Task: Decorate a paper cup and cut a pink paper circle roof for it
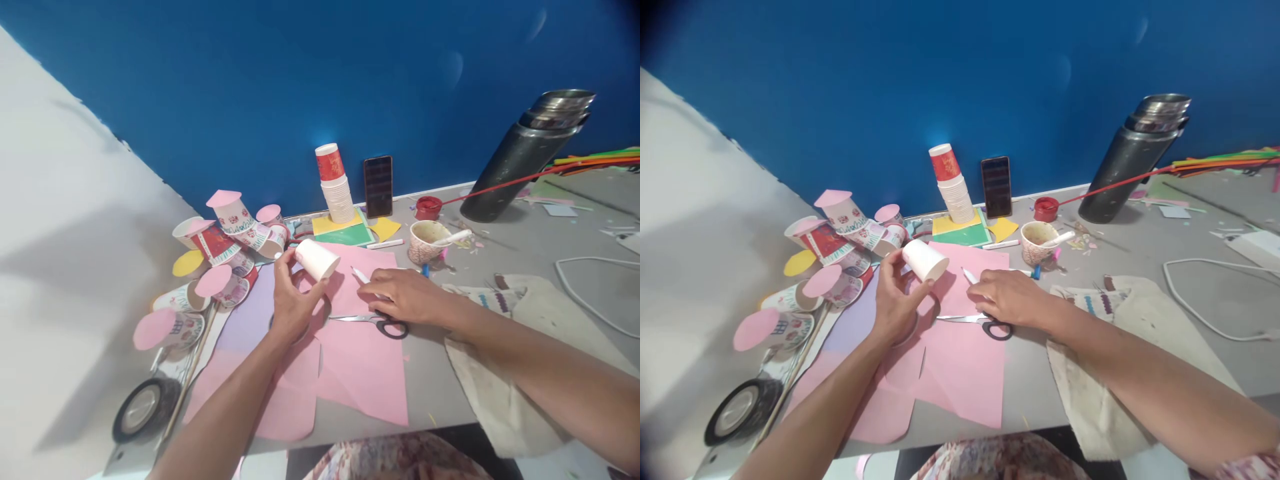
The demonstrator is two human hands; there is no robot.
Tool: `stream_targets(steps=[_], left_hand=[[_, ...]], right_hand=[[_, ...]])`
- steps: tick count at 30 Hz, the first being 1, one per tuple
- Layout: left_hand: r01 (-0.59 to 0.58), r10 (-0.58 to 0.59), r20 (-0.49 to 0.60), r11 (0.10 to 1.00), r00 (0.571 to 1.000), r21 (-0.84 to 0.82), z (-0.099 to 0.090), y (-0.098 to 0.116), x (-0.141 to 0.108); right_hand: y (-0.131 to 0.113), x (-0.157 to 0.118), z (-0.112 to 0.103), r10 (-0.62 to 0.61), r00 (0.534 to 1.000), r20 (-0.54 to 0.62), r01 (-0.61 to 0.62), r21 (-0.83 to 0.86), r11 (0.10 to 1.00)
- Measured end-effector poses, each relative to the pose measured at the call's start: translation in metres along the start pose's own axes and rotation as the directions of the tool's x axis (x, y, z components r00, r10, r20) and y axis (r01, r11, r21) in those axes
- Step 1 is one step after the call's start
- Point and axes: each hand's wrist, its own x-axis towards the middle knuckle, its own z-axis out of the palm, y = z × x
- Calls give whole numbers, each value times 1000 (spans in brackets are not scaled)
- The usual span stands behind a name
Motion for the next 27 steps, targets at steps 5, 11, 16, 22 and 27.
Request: stream_targets(steps=[5,11,16,22,27], left_hand=[[6,-6,21,1000,1000,-8,1,6,-3],[14,-14,14,999,1000,-42,2,3,-4],[-7,8,14,1000,1000,-16,1,-1,-3],[-43,43,6,999,999,-3,1,-2,-4],[-56,56,-5,998,998,-21,1,-3,-3]], right_hand=[[0,1,1,9,1000,28,-8,-12,1000],[-8,1,-2,66,998,-20,-67,-36,997],[0,0,-15,176,945,-276,-176,27,984],[11,-14,-44,254,568,-783,-134,216,967],[8,-18,-51,313,807,-500,-385,-45,922]])
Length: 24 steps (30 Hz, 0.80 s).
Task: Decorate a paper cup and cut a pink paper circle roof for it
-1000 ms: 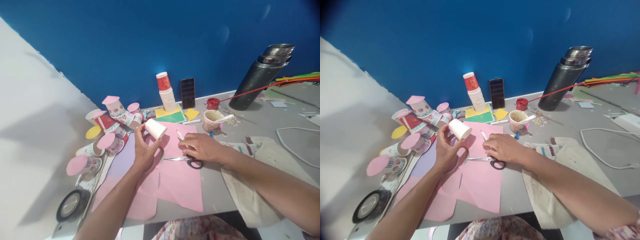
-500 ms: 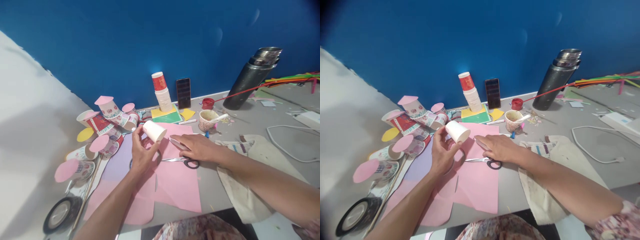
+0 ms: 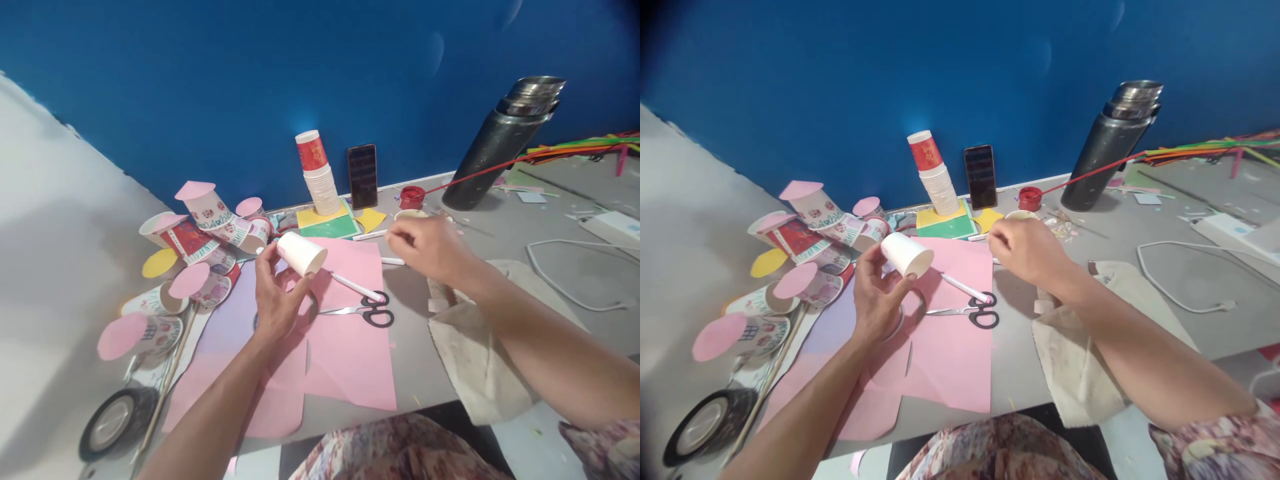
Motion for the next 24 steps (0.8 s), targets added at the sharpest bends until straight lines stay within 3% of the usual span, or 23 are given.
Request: stream_targets(steps=[1,3,8,12,17,24], left_hand=[[5,-5,1,1000,1000,-2,0,0,0],[19,-19,0,1000,1000,3,0,2,0],[42,-42,14,999,999,24,0,6,-2],[67,-66,49,998,997,-13,1,9,-4],[65,-63,66,997,996,-33,1,13,-4],[69,-62,72,993,995,-100,4,10,-4]], right_hand=[[0,0,3,-1,985,171,26,-141,990],[0,-2,13,7,938,347,90,-263,961],[2,-6,36,-21,895,445,164,-286,944],[-1,-7,33,-18,891,453,184,-326,927],[-6,-8,12,-23,909,416,196,-378,905],[-5,-17,-12,2,991,136,60,-448,892]])
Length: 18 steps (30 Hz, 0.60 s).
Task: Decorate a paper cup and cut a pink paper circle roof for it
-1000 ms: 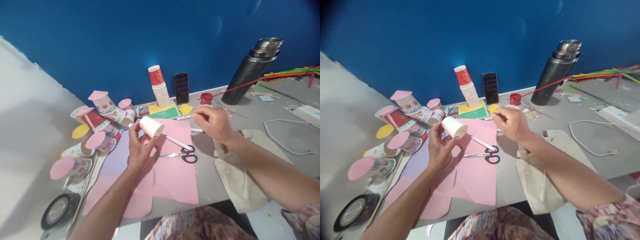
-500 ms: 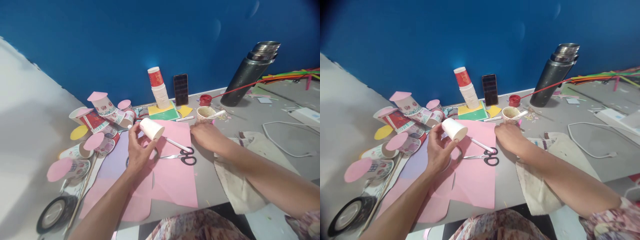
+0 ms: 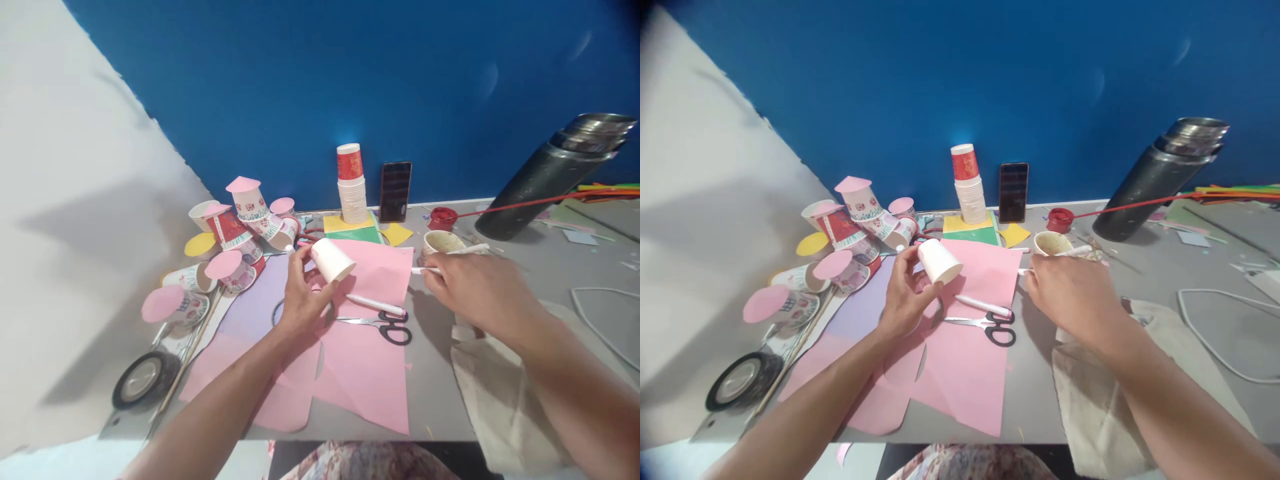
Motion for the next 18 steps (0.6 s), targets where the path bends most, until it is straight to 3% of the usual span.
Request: stream_targets(steps=[3,6,9,11,13,15,18], left_hand=[[4,-4,-2,1000,1000,18,0,-4,0],[1,-1,1,999,1000,38,0,-5,0],[5,-5,-2,999,1000,48,-1,-5,-1],[15,-16,13,999,1000,41,-2,-5,-1],[3,-4,64,1000,998,16,-2,-5,-2],[-29,30,137,1000,990,-6,-2,-5,-3],[-90,88,218,996,972,0,-2,-6,-5]], right_hand=[[1,-2,-1,66,979,-195,-12,267,964],[2,-2,-4,270,911,-311,-8,642,767],[1,1,-7,426,882,-201,41,934,355],[-1,4,-5,383,920,-87,82,996,28],[-5,7,0,295,955,-8,70,977,-200],[-10,8,6,228,973,48,18,959,-281],[-21,3,10,143,989,39,-5,973,-233]])
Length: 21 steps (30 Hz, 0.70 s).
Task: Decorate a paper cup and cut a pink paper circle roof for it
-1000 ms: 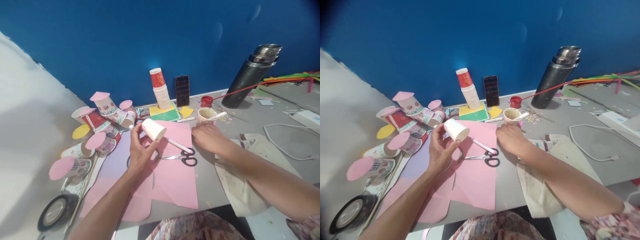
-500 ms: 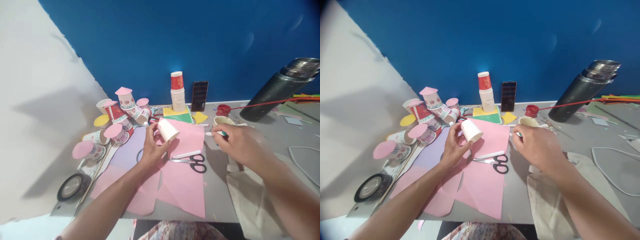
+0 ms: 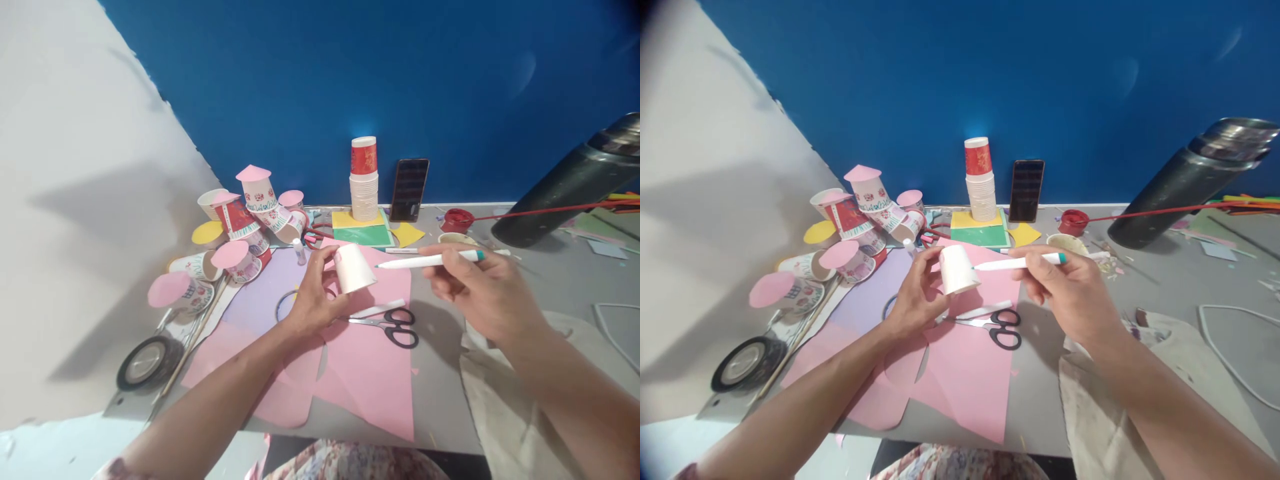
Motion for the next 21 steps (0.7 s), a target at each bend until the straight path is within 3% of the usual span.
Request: stream_targets(steps=[3,7,10,15,21], left_hand=[[-23,22,48,999,999,29,1,0,-2],[-42,37,63,997,997,71,2,2,-3],[-95,88,54,983,995,155,0,4,-4],[-188,165,103,940,981,286,-4,6,-4],[-236,213,102,905,972,353,-3,0,-3]], right_hand=[[0,-10,10,-85,995,44,91,-166,982],[-3,-18,21,-169,985,-24,149,-358,922],[0,-21,22,-202,979,-7,182,-407,895],[7,-27,18,-251,957,147,291,-453,843],[10,-30,18,-263,951,163,309,-431,848]])
